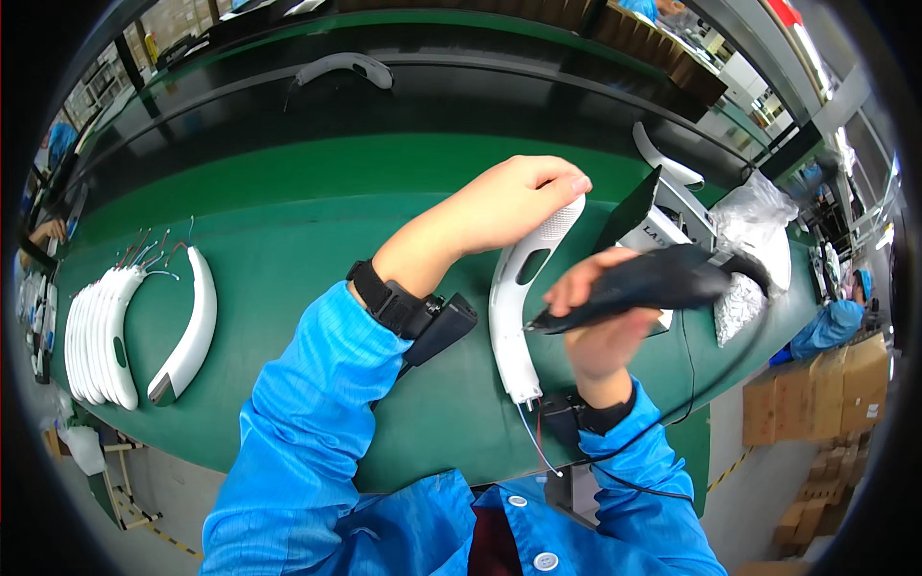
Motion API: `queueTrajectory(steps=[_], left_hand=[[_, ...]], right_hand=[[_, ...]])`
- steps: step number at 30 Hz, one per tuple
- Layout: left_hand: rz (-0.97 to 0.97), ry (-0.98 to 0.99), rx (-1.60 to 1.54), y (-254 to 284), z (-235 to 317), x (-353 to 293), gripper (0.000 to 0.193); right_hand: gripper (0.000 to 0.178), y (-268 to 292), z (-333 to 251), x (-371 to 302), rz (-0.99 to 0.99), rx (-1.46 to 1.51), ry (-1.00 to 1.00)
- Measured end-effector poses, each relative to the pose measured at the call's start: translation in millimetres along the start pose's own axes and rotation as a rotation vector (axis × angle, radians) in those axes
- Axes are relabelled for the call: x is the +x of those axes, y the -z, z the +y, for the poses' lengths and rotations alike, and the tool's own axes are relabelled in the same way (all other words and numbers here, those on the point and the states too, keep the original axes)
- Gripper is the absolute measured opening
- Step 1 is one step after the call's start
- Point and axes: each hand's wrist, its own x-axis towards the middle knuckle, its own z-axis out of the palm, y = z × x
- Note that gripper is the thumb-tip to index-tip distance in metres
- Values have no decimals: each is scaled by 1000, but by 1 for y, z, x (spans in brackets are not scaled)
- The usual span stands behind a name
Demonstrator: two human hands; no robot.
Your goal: Assembling white curved plastic electronic components using a power screwdriver on a factory assembly line.
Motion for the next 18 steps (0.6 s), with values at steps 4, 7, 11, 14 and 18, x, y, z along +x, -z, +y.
queueTrajectory(steps=[4,7,11,14,18], left_hand=[[15,45,24,-6,3,-6,32],[57,37,-2,-20,7,-7,29],[181,16,-27,-36,-1,-1,42],[212,68,-17,-37,-3,-1,47],[210,67,33,-36,-2,-1,44]], right_hand=[[78,32,-51,17,36,-102,220],[74,69,-78,31,137,-169,288],[71,86,-79,39,170,-218,340],[69,95,-64,41,122,-140,299],[67,86,-64,50,117,-191,232]])
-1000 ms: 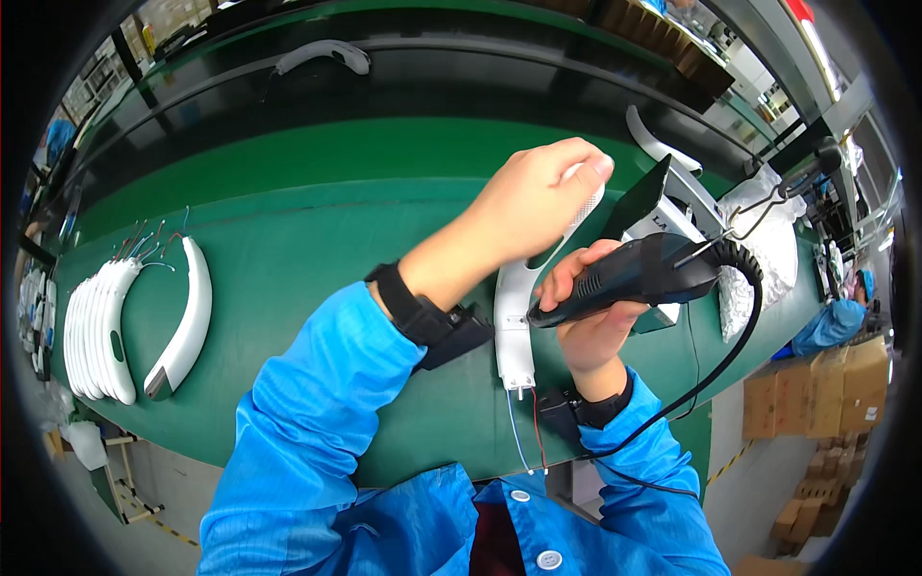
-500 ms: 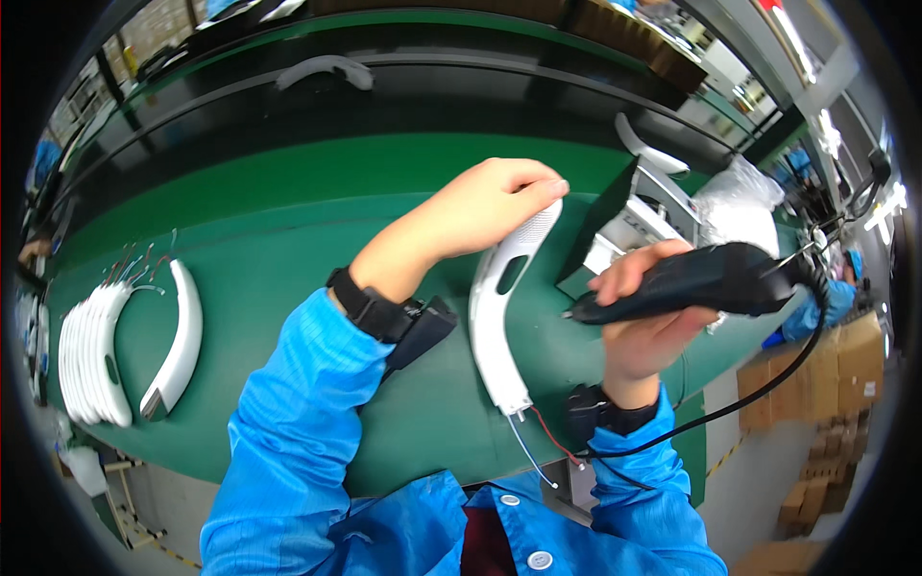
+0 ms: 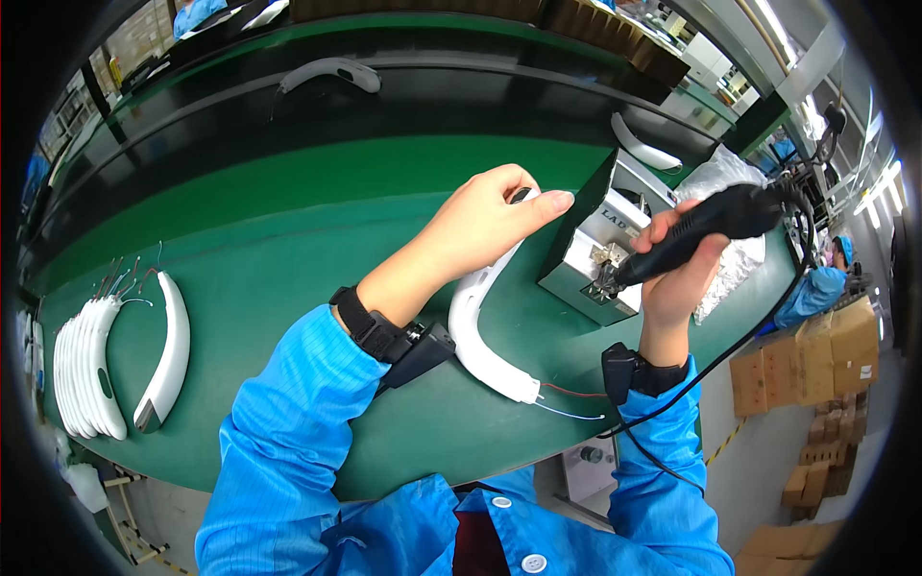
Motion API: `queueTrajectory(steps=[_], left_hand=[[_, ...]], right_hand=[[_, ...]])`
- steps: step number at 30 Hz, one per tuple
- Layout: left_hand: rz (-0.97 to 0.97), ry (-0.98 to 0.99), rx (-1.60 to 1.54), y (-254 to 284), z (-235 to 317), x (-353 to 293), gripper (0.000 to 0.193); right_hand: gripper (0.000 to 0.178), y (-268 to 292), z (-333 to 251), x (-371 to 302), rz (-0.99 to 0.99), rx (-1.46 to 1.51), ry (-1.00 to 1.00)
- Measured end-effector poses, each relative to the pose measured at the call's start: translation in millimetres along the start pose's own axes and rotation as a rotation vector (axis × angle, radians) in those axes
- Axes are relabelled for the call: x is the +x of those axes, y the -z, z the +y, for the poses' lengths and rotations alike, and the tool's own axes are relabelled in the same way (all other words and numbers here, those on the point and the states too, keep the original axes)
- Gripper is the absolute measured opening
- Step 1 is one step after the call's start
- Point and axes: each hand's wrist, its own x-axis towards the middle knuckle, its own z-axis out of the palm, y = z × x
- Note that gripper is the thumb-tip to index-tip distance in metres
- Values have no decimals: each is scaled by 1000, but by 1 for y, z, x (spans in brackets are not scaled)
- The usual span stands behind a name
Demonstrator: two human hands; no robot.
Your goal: Assembling white curved plastic electronic components using a power screwdriver on a factory assembly line.
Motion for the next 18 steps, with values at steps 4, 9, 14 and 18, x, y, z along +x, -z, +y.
queueTrajectory(steps=[4,9,14,18], left_hand=[[-19,26,23,2,-2,-2,37],[-61,-69,-115,1,3,-4,29],[-78,-143,-317,-1,-3,-6,23],[-85,-144,-313,-2,-1,-8,22]], right_hand=[[66,-16,-1,-11,-42,-78,-69],[76,-46,7,-57,-73,96,-150],[81,-84,9,-88,-160,196,-247],[82,-94,14,-93,-240,212,-261]])
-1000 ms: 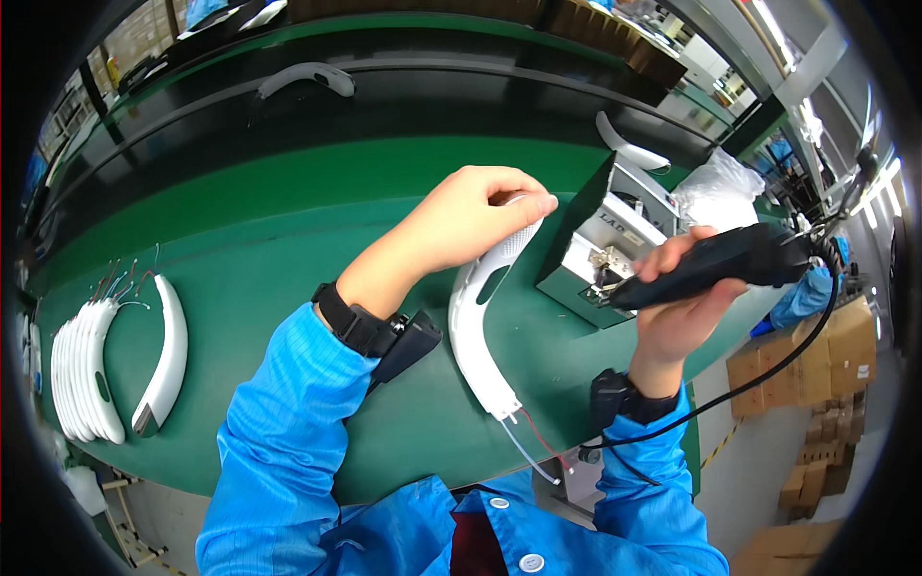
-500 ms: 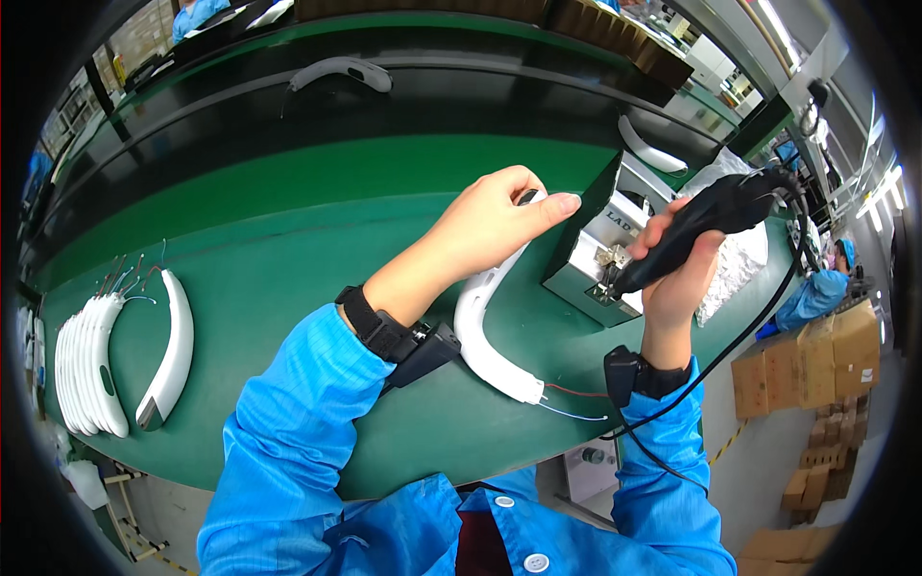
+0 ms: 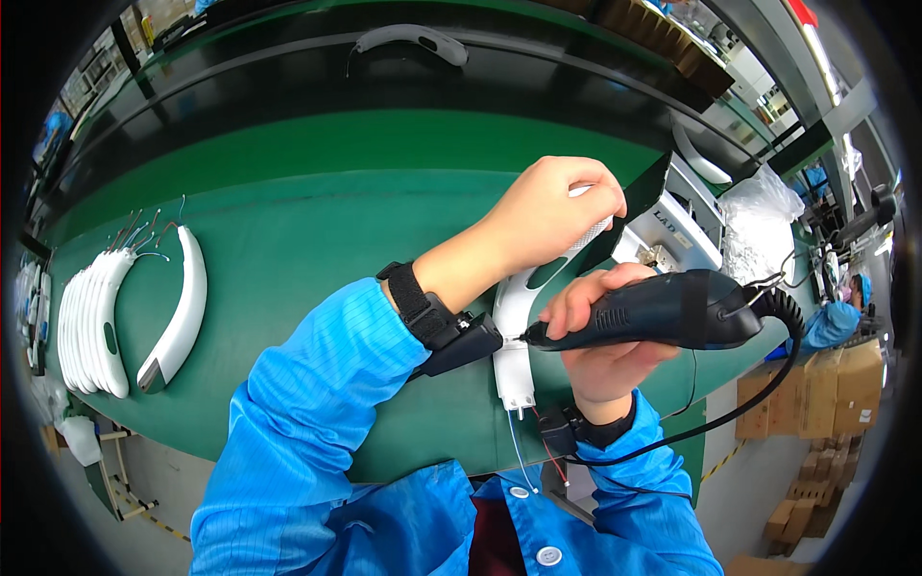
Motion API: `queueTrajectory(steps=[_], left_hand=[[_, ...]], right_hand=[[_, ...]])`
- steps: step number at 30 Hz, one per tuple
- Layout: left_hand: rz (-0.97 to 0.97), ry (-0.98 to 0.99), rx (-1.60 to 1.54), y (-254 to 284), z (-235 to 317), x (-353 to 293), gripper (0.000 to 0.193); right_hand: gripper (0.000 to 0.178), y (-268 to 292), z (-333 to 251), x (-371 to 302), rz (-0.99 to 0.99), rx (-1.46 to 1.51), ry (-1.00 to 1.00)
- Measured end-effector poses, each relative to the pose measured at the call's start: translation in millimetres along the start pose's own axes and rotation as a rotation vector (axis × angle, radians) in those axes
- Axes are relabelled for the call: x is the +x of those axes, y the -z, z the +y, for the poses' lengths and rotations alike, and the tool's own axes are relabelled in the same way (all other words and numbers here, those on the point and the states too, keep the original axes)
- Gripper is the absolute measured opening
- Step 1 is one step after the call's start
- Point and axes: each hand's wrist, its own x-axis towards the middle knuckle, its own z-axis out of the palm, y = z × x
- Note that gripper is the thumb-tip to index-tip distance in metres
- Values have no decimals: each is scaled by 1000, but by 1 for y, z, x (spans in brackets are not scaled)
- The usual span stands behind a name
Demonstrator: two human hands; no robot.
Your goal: Assembling white curved plastic electronic components using a power screwdriver on a factory assembly line.
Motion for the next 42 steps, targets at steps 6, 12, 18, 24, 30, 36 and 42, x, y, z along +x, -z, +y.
queueTrajectory(steps=[6,12,18,24,30,36,42], left_hand=[[2,-36,68,-1,0,-1,23],[10,-55,70,1,0,0,24],[-15,-45,58,1,4,-1,21],[-65,-127,771,31,24,-6,16],[542,-166,1058,103,43,16,17],[627,-255,1159,82,-39,69,26],[44,-193,906,49,-110,135,14]], right_hand=[[84,-6,8,-1,5,-40,-71],[83,-8,13,1,-29,-62,-140],[82,-8,19,-1,-19,-21,-136],[75,-9,-7,8,-77,93,45],[73,40,-41,26,84,30,314],[75,62,-28,18,167,-71,229],[78,72,-22,18,206,-128,127]])
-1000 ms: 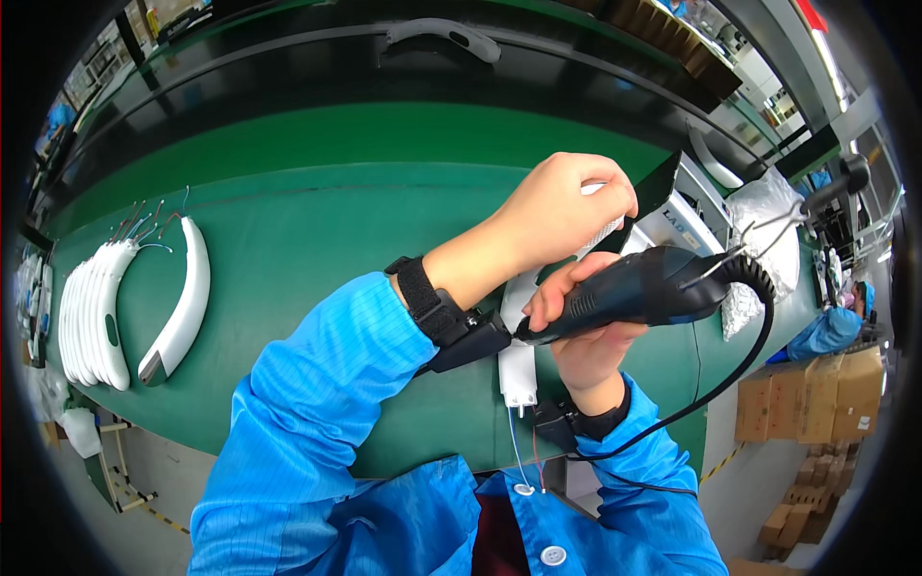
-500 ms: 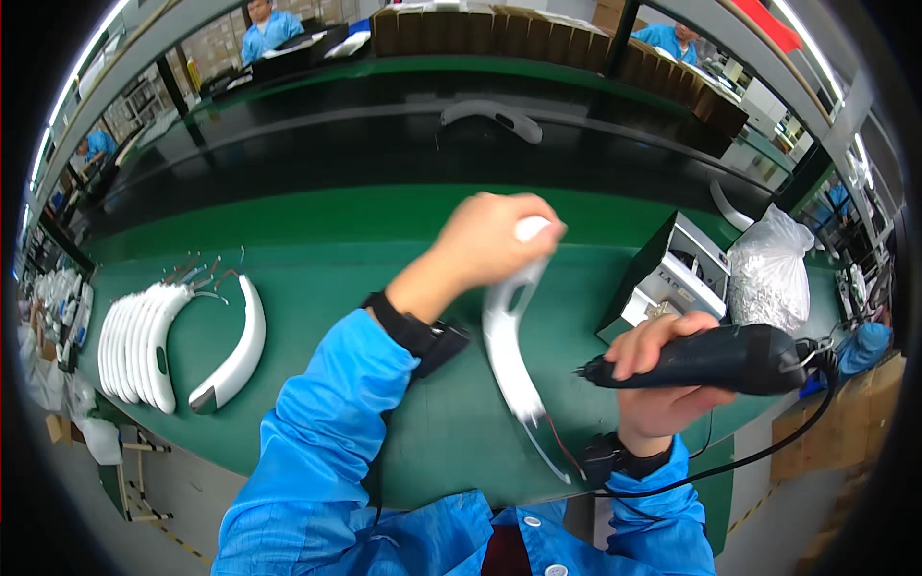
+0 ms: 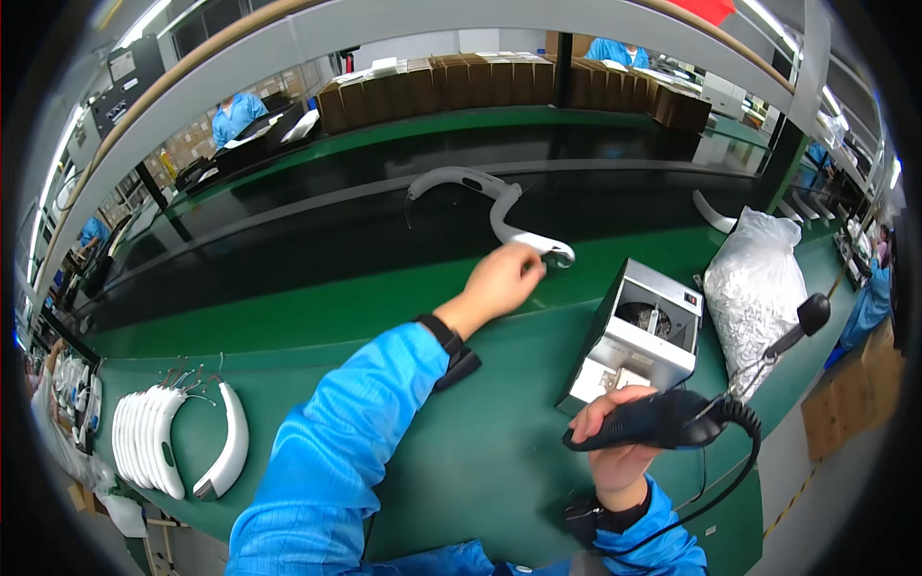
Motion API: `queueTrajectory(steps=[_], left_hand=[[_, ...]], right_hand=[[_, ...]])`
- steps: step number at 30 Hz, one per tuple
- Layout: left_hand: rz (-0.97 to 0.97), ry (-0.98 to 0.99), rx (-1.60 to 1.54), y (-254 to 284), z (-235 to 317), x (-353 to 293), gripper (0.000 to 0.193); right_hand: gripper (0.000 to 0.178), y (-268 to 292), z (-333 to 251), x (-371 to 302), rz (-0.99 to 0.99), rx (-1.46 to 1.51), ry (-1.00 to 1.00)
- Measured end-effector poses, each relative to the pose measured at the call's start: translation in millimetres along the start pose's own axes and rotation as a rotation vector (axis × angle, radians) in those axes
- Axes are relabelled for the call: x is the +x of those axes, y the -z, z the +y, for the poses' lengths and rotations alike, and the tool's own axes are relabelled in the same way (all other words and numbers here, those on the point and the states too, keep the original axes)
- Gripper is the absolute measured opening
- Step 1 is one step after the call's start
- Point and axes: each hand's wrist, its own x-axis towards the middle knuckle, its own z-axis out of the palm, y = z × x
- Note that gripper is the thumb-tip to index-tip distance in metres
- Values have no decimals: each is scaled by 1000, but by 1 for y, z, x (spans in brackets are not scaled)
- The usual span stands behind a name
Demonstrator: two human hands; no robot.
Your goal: Assembling white curved plastic electronic components using a power screwdriver on a factory assembly line.
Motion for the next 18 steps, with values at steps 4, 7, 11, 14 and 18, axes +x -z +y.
queueTrajectory(steps=[4,7,11,14,18], left_hand=[[305,110,263,-9,-57,89,15],[277,118,370,-20,-124,135,22],[99,-8,606,-26,-168,154,29],[-46,-42,743,-28,-152,152,28],[56,-188,961,7,-123,138,19]], right_hand=[[84,2,12,-2,110,16,-93],[83,-3,12,-1,205,-19,-87],[79,-5,18,7,203,-101,-62],[76,-6,22,5,193,-58,-20],[76,-1,17,-1,169,-55,-29]])
